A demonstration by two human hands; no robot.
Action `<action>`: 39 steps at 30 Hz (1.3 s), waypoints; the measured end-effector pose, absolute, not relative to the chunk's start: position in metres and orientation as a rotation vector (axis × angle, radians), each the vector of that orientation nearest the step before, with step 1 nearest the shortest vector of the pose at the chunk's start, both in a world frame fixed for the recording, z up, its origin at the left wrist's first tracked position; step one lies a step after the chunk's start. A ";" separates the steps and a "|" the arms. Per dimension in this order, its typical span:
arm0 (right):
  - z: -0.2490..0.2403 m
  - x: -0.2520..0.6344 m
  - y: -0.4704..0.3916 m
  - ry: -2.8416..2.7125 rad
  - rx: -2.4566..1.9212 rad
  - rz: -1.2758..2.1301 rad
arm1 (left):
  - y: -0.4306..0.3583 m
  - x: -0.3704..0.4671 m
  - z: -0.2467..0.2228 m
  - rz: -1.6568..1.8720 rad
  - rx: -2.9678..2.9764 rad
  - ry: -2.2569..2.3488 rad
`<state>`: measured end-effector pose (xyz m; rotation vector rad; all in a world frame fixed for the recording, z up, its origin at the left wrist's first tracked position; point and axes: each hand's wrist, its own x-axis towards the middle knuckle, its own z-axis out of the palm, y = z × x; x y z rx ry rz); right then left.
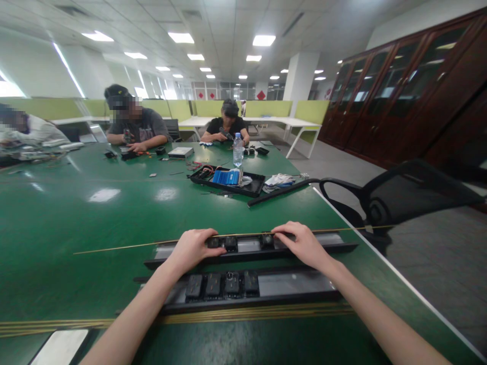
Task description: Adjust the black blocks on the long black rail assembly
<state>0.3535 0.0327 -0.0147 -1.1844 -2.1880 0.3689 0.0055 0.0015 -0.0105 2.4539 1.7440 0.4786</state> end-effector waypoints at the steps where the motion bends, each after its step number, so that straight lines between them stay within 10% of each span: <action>1: -0.014 0.353 0.033 -2.187 -1.186 0.372 | 0.002 0.006 -0.010 0.480 2.454 1.746; 39: -0.018 0.350 0.031 -2.113 -1.213 0.372 | 0.001 0.004 0.000 0.484 2.338 1.664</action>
